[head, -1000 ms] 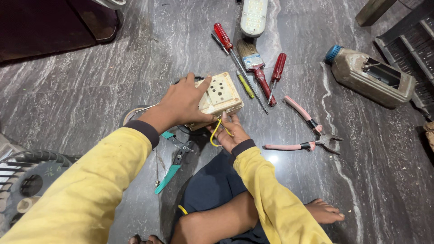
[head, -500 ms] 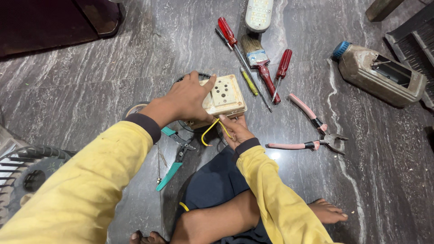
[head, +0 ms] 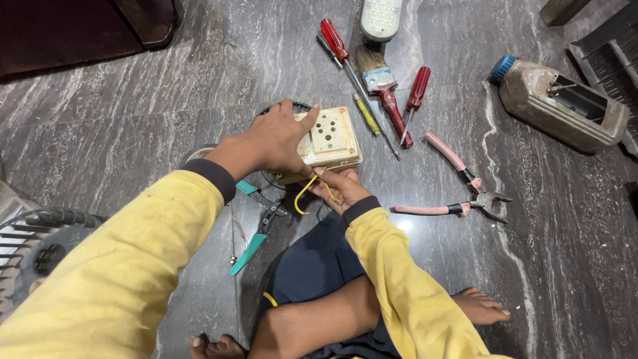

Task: The person sits on the floor and works on a white electrical socket box. They open the box, manipulate the internal wiring and components, and then close the box.

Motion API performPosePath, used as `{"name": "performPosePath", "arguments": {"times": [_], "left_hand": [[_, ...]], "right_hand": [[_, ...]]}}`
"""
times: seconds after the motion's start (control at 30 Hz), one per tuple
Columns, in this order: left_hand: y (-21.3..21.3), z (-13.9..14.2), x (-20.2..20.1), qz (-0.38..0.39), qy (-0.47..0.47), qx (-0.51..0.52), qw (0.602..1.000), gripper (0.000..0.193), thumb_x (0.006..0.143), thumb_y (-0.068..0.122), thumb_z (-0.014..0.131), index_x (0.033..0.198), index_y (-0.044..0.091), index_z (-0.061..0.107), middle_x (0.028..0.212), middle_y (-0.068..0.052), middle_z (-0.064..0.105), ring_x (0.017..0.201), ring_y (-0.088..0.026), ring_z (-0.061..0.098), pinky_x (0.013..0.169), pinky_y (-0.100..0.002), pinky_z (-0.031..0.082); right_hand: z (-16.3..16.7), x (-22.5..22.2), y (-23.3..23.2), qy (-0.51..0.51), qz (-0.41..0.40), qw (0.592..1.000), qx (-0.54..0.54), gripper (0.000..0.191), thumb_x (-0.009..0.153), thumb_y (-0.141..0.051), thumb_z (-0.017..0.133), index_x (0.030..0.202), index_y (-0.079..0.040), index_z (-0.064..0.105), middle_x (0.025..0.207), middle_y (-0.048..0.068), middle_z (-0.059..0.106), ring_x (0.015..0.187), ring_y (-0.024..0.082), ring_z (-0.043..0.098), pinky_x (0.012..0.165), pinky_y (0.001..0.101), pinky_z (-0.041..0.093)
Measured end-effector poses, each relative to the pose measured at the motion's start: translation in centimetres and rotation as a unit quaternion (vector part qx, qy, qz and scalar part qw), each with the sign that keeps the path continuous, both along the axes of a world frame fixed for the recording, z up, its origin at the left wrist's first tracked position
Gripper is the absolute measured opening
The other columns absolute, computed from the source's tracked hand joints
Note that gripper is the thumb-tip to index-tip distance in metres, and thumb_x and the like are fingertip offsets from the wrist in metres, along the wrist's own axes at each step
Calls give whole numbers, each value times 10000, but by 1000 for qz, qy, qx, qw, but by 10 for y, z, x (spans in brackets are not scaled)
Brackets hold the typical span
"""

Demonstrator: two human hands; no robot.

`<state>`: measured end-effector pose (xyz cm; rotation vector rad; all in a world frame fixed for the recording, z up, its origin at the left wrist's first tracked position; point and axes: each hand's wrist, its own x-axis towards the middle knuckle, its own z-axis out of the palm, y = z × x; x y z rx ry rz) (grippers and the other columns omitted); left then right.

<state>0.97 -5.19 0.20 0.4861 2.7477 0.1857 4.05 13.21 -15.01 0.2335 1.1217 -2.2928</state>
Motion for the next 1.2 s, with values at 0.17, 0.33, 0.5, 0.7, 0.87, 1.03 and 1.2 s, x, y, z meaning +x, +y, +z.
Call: {"name": "performPosePath", "arguments": {"times": [0.17, 0.33, 0.5, 0.7, 0.87, 1.03, 1.2], "left_hand": [[0, 4, -2, -5, -14, 1, 1000, 1313, 602, 543, 890, 1612, 63, 202, 1370, -287, 422, 1299, -459, 437, 1061, -485, 435], [-2, 10, -8, -17, -43, -14, 999, 1407, 525, 543, 932, 1613, 63, 180, 1349, -294, 445, 1248, -451, 514, 1022, -436, 480], [-8, 9, -3, -30, -6, 4, 1000, 1360, 533, 597, 907, 1583, 22, 262, 1268, -306, 509, 1151, -459, 588, 958, -451, 511], [-8, 6, -4, -55, 32, 4, 998, 1295, 564, 639, 862, 1564, 22, 316, 1213, -301, 531, 1085, -462, 613, 910, -481, 522], [-11, 5, 0, -61, 51, 27, 996, 1229, 593, 626, 824, 1550, 9, 363, 1166, -297, 552, 1004, -468, 646, 882, -490, 533], [-9, 6, 2, -65, 66, 29, 995, 1209, 592, 632, 839, 1521, -5, 398, 1192, -311, 538, 992, -487, 649, 864, -502, 533], [-2, 11, 1, -83, 82, 26, 993, 1198, 544, 595, 863, 1498, 15, 428, 1223, -312, 527, 998, -485, 648, 858, -516, 534]], "right_hand": [[-5, -2, 4, -10, 2, 1000, 17, 415, 925, -76, 766, 1259, 40, 549, 1147, 145, 692, 964, 209, 700, 883, 374, 612], [0, 1, 5, 38, 26, 998, -40, 582, 849, -41, 715, 1359, -50, 435, 1275, 162, 650, 1115, 271, 712, 968, 392, 615], [0, 4, -4, 81, 0, 996, -48, 620, 881, -4, 650, 1420, -46, 346, 1303, 188, 611, 1128, 309, 677, 959, 476, 585], [-2, 11, -9, 88, -39, 994, -57, 704, 909, 46, 635, 1483, -99, 254, 1402, 221, 554, 1220, 339, 648, 990, 492, 584], [0, 16, -10, 130, -42, 989, -52, 813, 916, 73, 623, 1538, -190, 171, 1494, 186, 480, 1301, 314, 577, 967, 460, 574], [2, 17, -13, 129, -41, 989, -62, 811, 933, 77, 612, 1543, -207, 160, 1501, 192, 481, 1305, 323, 577, 953, 447, 565], [8, 23, -22, 120, -95, 986, -70, 742, 910, 112, 611, 1499, -136, 235, 1438, 222, 529, 1244, 366, 621, 958, 503, 587]]}}
